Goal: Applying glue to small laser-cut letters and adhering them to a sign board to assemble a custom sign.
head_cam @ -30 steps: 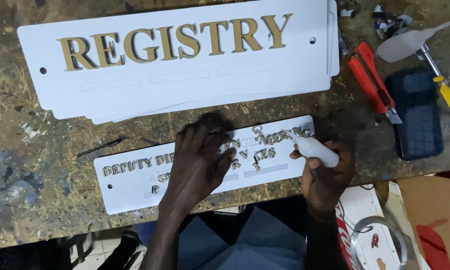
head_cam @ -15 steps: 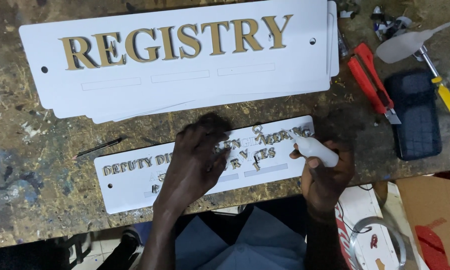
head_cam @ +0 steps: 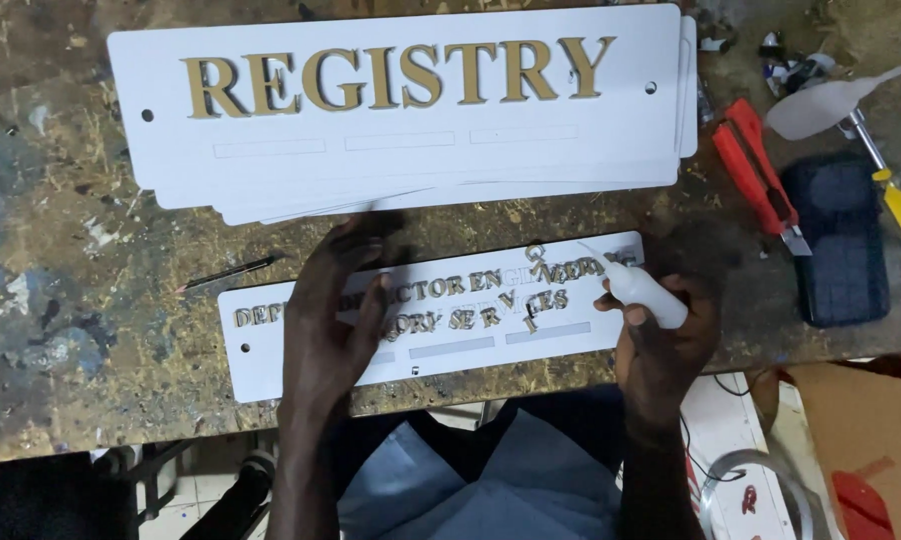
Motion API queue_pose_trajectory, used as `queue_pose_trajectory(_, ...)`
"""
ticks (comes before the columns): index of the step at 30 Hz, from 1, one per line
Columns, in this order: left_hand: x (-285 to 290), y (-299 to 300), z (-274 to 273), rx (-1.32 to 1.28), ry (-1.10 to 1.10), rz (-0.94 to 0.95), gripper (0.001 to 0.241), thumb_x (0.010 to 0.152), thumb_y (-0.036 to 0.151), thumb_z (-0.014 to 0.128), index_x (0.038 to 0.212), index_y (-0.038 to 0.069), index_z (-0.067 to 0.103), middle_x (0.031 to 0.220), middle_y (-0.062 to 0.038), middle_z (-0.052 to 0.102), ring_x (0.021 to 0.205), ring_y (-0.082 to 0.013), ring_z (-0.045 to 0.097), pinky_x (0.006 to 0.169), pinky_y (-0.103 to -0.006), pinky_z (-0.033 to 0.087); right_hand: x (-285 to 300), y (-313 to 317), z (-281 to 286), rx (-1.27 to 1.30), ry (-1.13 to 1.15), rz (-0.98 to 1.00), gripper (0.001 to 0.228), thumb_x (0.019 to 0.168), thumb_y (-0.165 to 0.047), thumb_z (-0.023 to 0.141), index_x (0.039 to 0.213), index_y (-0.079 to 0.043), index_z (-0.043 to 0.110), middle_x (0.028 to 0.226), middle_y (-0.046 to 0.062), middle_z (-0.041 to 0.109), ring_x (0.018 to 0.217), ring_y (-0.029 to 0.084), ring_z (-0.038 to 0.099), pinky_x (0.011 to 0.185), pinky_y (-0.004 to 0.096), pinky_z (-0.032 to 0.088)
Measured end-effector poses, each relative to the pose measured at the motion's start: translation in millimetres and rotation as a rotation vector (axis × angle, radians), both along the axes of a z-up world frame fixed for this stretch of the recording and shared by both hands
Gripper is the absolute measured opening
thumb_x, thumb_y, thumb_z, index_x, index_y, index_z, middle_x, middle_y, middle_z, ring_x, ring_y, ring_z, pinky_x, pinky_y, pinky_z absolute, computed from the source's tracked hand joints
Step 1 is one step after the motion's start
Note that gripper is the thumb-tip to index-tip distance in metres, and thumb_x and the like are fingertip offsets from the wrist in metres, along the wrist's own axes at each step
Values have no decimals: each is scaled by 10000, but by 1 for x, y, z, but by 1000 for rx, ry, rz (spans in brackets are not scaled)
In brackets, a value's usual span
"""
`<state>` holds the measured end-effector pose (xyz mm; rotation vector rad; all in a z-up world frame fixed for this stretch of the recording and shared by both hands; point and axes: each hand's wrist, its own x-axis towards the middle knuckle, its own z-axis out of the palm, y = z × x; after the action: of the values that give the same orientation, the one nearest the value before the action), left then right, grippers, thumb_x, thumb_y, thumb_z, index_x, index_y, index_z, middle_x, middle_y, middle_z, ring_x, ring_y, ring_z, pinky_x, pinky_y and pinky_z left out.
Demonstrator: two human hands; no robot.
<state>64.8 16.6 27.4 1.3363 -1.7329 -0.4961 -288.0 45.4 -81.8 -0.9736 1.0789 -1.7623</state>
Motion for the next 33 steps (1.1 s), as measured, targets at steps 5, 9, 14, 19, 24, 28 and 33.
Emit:
queue_pose_trajectory(5, 13, 12, 0, 2, 22, 32, 219, 1065, 69, 753, 1266, -13, 779, 1228, -231, 792, 1331, -581, 702, 1157, -690, 554, 4, -4, 7, 10, 64, -30, 528, 966, -208, 868, 1375, -83, 559, 1258, 242, 745, 1091, 378, 820, 845, 481, 757)
queue_pose_trajectory(9, 17, 20, -10, -17, 43, 26, 204, 1060, 68, 763, 1243, -18, 795, 1207, -233, 796, 1292, -560, 729, 1100, -663, 585, 8, -4, 11, 39, 59, -36, 547, 965, -209, 881, 1404, -106, 571, 1276, 205, 756, 1123, 349, 820, 880, 479, 761)
queue_pose_trajectory(14, 26, 30, -12, -29, 11, 54, 174, 1066, 70, 774, 1217, -13, 800, 1179, -211, 790, 1263, -533, 744, 1072, -634, 597, 8, -5, 13, 24, 98, -15, 544, 982, -194, 879, 1425, -114, 573, 1269, 194, 753, 1131, 341, 814, 884, 460, 762)
queue_pose_trajectory(19, 40, 42, -14, -24, -6, 86, 181, 1069, 42, 759, 1228, -42, 785, 1190, -250, 775, 1268, -565, 728, 1069, -665, 581, 13, -7, 19, 19, 111, -18, 539, 992, -190, 875, 1426, -85, 574, 1257, 200, 751, 1124, 345, 817, 878, 445, 769)
queue_pose_trajectory(24, 41, 50, -19, -35, -28, 104, 172, 1053, 47, 784, 1207, -27, 806, 1184, -230, 792, 1281, -539, 738, 1096, -640, 584, 15, -8, 22, 9, 133, -46, 537, 978, -187, 887, 1400, -47, 586, 1217, 209, 749, 1078, 353, 825, 845, 433, 783)
queue_pose_trajectory(28, 33, 47, -22, -36, -4, 76, 184, 1053, 53, 783, 1225, -8, 806, 1194, -216, 791, 1300, -530, 731, 1112, -649, 582, 15, -11, 19, -5, 192, -69, 537, 980, -245, 885, 1380, -45, 590, 1198, 220, 748, 1057, 356, 826, 829, 443, 780)
queue_pose_trajectory(33, 0, 30, -16, -82, 9, -33, 173, 1041, 88, 791, 1183, -9, 815, 1163, -211, 793, 1248, -520, 750, 1073, -624, 613, 19, -9, 19, 4, 171, -87, 509, 981, -231, 892, 1339, -2, 611, 1178, 216, 738, 1057, 380, 837, 817, 451, 785)
